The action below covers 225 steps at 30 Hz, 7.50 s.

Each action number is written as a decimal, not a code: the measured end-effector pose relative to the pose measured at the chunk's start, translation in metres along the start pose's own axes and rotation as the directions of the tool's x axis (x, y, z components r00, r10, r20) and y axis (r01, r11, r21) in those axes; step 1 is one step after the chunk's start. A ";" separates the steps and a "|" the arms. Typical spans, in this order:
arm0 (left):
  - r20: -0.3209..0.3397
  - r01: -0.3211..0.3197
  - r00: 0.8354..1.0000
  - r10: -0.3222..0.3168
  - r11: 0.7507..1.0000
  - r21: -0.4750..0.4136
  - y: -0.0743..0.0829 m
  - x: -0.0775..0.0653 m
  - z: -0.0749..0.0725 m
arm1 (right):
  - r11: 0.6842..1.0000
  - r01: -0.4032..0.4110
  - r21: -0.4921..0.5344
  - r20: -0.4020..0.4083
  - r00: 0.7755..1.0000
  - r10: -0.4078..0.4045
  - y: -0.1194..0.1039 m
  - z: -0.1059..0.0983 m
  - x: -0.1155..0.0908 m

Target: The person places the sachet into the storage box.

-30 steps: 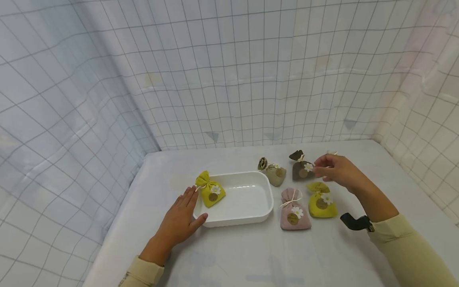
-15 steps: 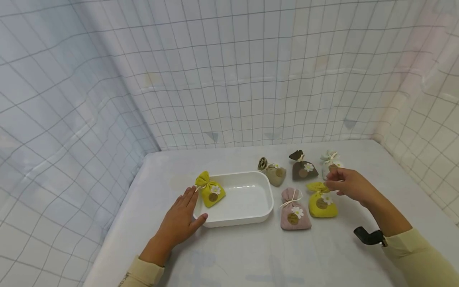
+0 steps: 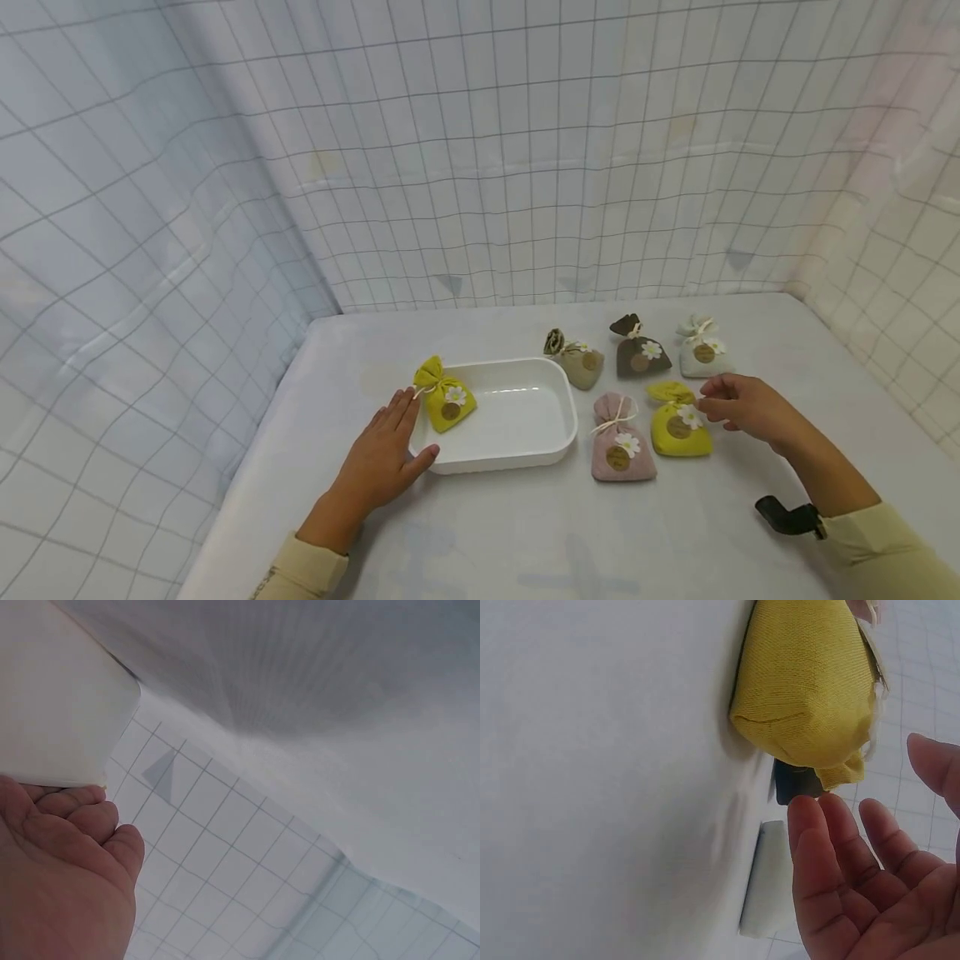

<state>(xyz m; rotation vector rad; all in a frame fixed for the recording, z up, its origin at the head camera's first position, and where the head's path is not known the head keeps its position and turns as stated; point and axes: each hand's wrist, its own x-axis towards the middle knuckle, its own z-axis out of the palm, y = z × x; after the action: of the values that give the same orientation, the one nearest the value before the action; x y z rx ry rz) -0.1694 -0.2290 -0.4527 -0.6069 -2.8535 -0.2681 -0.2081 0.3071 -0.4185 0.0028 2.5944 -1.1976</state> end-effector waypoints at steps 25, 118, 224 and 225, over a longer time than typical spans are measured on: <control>-0.011 0.002 1.000 -0.002 1.000 -0.004 -0.001 -0.001 0.001 | 0.997 -0.065 0.046 0.051 0.997 0.062 0.011 0.012 0.001; -0.009 0.004 1.000 -0.004 1.000 -0.015 0.000 -0.001 0.001 | 0.990 0.128 0.053 -0.023 0.992 -0.127 -0.031 0.012 0.009; 0.003 0.024 1.000 -0.024 0.999 -0.021 0.002 -0.001 0.001 | 0.956 0.276 0.103 0.141 0.947 -0.289 -0.181 0.096 0.087; 0.002 0.023 1.000 -0.023 1.000 -0.020 0.002 -0.001 0.001 | 0.955 0.278 0.102 0.143 0.946 -0.290 -0.182 0.097 0.088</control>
<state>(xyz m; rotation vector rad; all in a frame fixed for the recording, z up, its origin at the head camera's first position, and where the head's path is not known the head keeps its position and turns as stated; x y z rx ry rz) -0.1675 -0.2273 -0.4534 -0.5782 -2.8641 -0.3011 -0.2897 0.1049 -0.3652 -0.4462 2.4653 -1.3374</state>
